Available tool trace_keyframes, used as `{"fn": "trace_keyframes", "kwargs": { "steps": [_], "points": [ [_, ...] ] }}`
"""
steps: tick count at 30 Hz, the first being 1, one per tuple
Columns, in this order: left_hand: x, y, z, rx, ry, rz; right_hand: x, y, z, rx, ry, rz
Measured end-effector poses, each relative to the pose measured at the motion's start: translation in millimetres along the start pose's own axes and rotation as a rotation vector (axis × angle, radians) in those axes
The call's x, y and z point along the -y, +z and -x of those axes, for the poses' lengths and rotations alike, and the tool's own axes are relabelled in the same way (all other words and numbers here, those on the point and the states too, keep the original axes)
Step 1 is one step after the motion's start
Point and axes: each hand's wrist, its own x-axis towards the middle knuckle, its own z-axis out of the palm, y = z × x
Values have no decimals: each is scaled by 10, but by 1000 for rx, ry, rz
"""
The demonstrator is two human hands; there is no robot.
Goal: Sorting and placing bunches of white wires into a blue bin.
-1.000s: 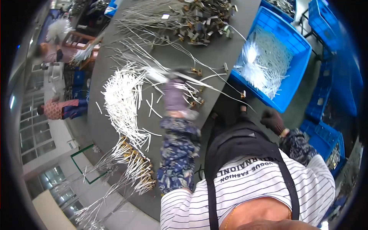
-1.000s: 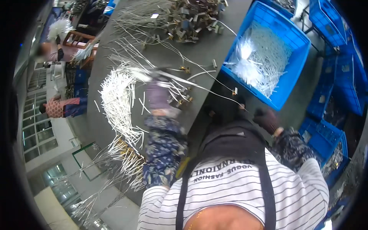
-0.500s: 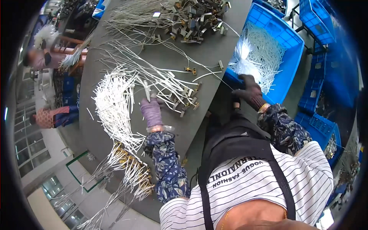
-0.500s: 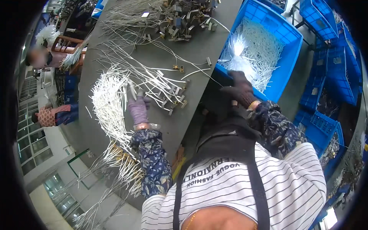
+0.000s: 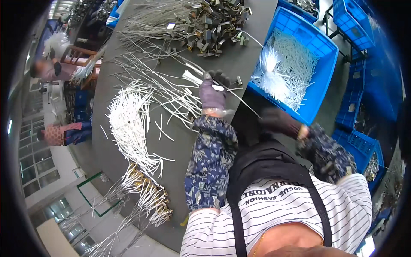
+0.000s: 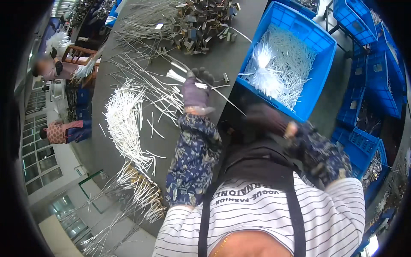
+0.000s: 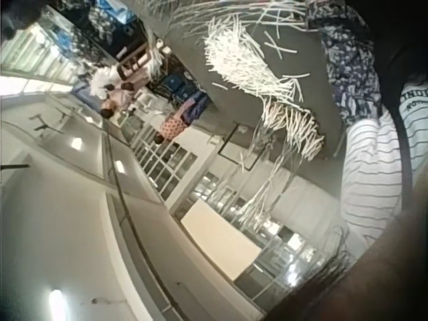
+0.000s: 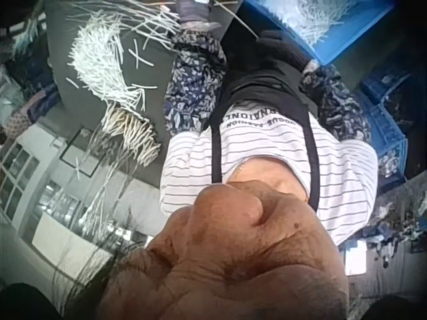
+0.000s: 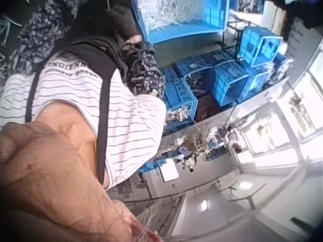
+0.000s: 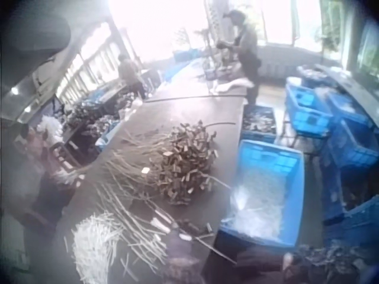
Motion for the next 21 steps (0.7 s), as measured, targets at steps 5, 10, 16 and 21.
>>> {"fn": "trace_keyframes", "kwargs": {
  "steps": [5, 10, 16, 21],
  "points": [
    [30, -225, -443, 28, 41, -99, 328, 162, 2106, 536, 569, -52],
    [-334, -186, -466, 199, 204, -84, 693, 39, 2361, 155, 1527, -391],
    [-997, -116, -477, 174, 327, -80, 642, 14, 2140, 0, 1521, -545],
    [-1052, 245, -84, -80, 321, -87, 643, 20, 2041, -30, 1520, -620]
  ]
}}
